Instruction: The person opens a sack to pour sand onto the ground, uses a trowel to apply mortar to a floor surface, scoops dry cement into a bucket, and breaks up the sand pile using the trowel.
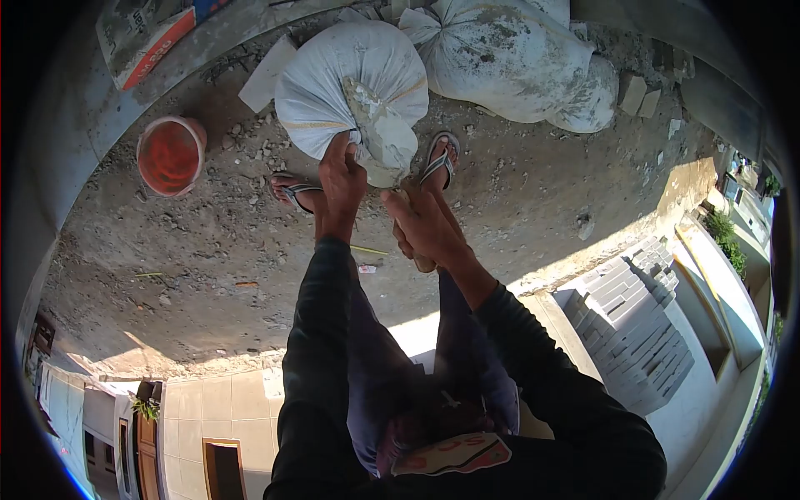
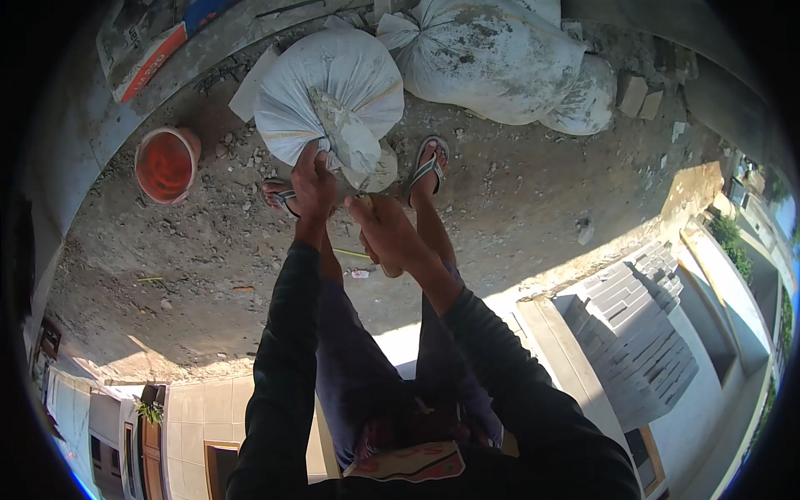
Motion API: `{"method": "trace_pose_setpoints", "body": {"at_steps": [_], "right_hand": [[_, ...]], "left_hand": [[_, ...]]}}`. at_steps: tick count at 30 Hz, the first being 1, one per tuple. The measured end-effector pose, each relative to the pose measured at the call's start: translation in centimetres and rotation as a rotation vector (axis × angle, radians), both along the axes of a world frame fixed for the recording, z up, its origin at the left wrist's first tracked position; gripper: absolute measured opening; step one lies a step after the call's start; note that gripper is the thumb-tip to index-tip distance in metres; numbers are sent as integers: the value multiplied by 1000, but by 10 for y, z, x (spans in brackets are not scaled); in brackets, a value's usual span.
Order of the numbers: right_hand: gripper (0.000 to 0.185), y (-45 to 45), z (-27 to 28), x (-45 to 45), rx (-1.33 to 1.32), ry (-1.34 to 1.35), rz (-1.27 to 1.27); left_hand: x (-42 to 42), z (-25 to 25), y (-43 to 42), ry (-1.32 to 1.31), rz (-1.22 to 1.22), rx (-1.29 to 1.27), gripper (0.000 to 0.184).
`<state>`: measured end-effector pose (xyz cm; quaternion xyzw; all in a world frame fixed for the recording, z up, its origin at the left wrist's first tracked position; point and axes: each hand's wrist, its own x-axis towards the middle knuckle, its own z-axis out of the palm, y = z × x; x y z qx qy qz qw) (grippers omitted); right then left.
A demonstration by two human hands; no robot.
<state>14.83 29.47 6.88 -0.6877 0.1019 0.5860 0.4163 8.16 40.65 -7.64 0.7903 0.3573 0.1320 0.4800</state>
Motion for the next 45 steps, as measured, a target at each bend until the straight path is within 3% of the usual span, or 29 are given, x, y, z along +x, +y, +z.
{"method": "trace_pose_setpoints", "body": {"at_steps": [3, 5, 7, 8, 10, 14, 18, 20, 22, 24, 26, 27, 29, 32, 33, 36, 37, 40, 43, 45], "right_hand": [[37, -20, 12, -7, -10, 15, 18], [34, -18, 16, -3, 58, -87, -104], [28, -11, 11, 5, 5, -217, -103], [25, -5, 4, 12, -76, -320, -64], [28, 15, -24, 31, 32, -489, -127], [27, 60, -91, 71, 74, -655, -58], [23, 59, -96, 70, 181, -839, -37], [24, 46, -91, 68, 142, -728, -162], [21, 32, -78, 74, 90, -635, -355], [20, 0, -82, 89, -17, -706, -367], [23, -39, -83, 119, -77, -791, -346], [26, -56, -81, 136, -111, -863, -358], [31, -90, -75, 175, -273, -1075, -275], [42, -136, -73, 231, -587, -1457, -94], [48, -148, -70, 244, -667, -1462, -63], [50, -169, -63, 256, -686, -1320, -166], [48, -167, -59, 249, -586, -1276, -227], [41, -156, -52, 217, -398, -1049, -364], [31, -136, -46, 172, -263, -839, -360], [29, -129, -52, 145, -225, -725, -310]], "left_hand": [[3, 12, -3, -37, 0, -71, 27], [11, 16, 0, -43, 28, -101, 30], [11, 18, 0, -24, 97, -429, 31], [11, 18, 0, -26, 94, -425, 31], [15, 28, 0, -97, 135, -656, 33], [23, 53, 3, -139, 248, -882, 31], [18, 51, 8, -193, 277, -1063, 31], [27, 69, 8, -71, 317, -755, 25], [27, 71, 13, -24, 237, -652, 27], [27, 71, 22, 23, 149, -547, 29], [28, 68, 31, 97, -61, -112, 32], [29, 70, 36, 100, -62, -114, 32], [36, 82, 47, 324, -209, 170, 38], [57, 101, 60, 623, -371, 180, 43], [64, 102, 61, 752, -456, 192, 47], [91, 95, 60, 846, -422, 66, 39], [95, 85, 57, 844, -429, 72, 39], [83, 46, 43, 663, -217, 33, 35], [57, 62, 36, 522, -118, -9, 34], [38, 64, 38, 468, -179, 7, 38]]}}
